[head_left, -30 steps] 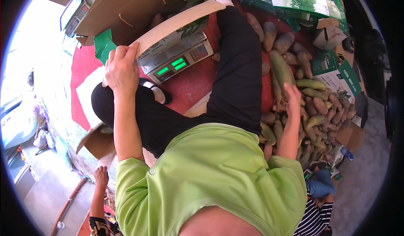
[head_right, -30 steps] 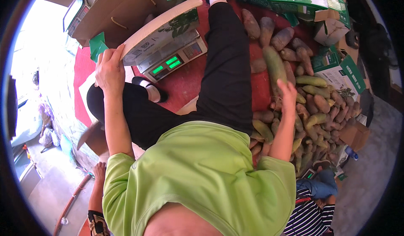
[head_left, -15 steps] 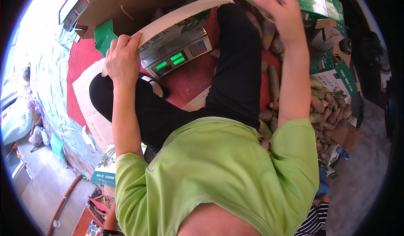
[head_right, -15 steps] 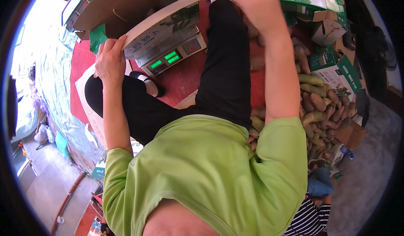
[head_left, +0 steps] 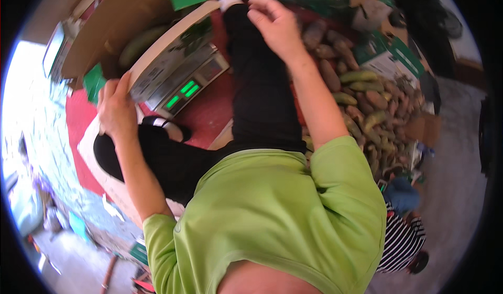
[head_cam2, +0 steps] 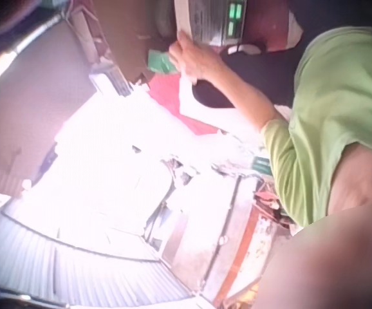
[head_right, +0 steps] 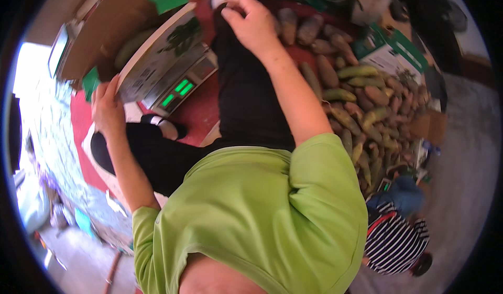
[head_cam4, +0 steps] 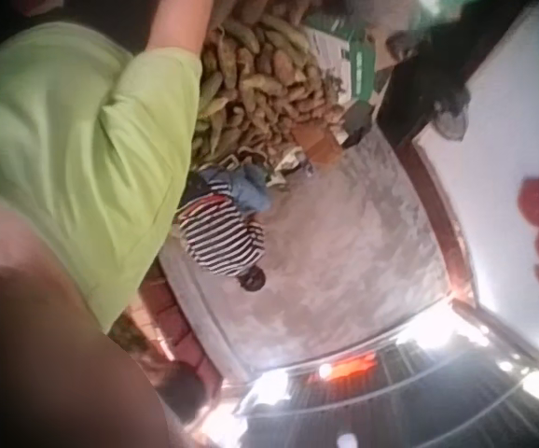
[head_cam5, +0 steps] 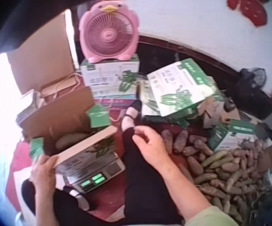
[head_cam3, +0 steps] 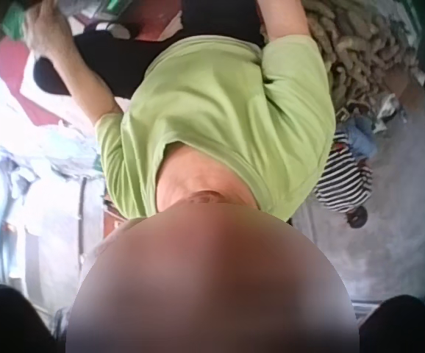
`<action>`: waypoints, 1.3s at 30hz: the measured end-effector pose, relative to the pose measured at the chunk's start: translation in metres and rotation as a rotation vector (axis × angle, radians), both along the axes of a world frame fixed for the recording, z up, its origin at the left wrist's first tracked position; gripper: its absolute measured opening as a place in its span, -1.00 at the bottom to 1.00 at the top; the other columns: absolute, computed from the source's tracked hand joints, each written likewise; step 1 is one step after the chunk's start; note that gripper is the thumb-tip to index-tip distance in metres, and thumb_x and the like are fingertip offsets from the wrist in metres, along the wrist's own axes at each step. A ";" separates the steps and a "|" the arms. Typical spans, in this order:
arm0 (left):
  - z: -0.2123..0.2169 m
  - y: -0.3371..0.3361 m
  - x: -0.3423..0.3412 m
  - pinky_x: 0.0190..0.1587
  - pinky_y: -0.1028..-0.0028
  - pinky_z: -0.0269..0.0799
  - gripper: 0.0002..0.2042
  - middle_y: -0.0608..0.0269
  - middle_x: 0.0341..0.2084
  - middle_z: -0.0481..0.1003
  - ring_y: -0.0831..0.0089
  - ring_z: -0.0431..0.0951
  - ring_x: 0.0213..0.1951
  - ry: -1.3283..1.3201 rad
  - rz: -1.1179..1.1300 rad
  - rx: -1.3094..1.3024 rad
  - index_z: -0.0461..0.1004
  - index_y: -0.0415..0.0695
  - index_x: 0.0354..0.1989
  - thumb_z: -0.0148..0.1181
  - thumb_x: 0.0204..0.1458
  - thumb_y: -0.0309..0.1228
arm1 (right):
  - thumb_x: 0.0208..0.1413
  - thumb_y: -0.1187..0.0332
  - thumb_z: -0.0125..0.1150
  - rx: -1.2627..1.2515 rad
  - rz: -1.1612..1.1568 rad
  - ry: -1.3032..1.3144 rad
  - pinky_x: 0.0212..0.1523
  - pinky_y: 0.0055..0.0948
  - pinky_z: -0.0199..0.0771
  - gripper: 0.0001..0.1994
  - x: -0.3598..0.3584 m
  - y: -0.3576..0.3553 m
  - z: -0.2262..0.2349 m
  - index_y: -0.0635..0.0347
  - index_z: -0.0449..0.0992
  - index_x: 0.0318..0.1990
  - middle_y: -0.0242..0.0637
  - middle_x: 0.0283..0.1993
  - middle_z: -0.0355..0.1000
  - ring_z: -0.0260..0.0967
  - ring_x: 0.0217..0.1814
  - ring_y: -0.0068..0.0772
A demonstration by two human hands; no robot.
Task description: The recorder is sorting cucumbers or similar vegetables from a pile on the floor into cardboard boxes placed on a digital scale.
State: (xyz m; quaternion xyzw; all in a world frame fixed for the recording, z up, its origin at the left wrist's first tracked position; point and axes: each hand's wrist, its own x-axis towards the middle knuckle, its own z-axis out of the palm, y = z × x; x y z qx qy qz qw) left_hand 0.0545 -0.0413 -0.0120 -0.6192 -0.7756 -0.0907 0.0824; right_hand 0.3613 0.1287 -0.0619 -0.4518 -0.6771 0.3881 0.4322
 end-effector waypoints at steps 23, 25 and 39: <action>-0.006 0.002 0.005 -0.20 0.30 0.45 -0.61 0.39 -0.30 0.47 0.32 0.48 -0.20 0.148 0.008 -0.016 0.53 0.12 -0.03 0.15 -0.06 -0.56 | 0.09 0.39 0.00 -0.449 -0.416 -1.308 0.11 0.02 0.27 -0.54 0.219 -0.133 -0.181 -0.11 0.24 0.19 -0.29 0.25 0.18 0.10 0.31 -0.16; -0.006 0.002 0.005 -0.19 0.30 0.45 -0.61 0.39 -0.30 0.47 0.32 0.48 -0.20 0.148 0.016 -0.014 0.53 0.12 -0.04 0.15 -0.07 -0.56 | 0.17 0.35 -0.11 -0.548 -0.355 -1.435 0.10 0.04 0.23 -0.65 0.247 -0.146 -0.191 -0.09 0.29 0.13 -0.30 0.28 0.17 0.08 0.33 -0.25; 0.001 0.001 0.009 -0.12 0.31 0.41 -0.57 0.34 -0.33 0.45 0.28 0.46 -0.18 0.069 0.001 0.047 0.55 0.06 -0.11 0.17 -0.21 -0.63 | 0.16 0.25 -0.09 -0.637 -0.631 -0.967 -0.05 -0.07 0.42 -0.74 0.252 -0.113 -0.161 -0.10 0.52 -0.09 -0.09 -0.10 0.50 0.42 -0.01 0.02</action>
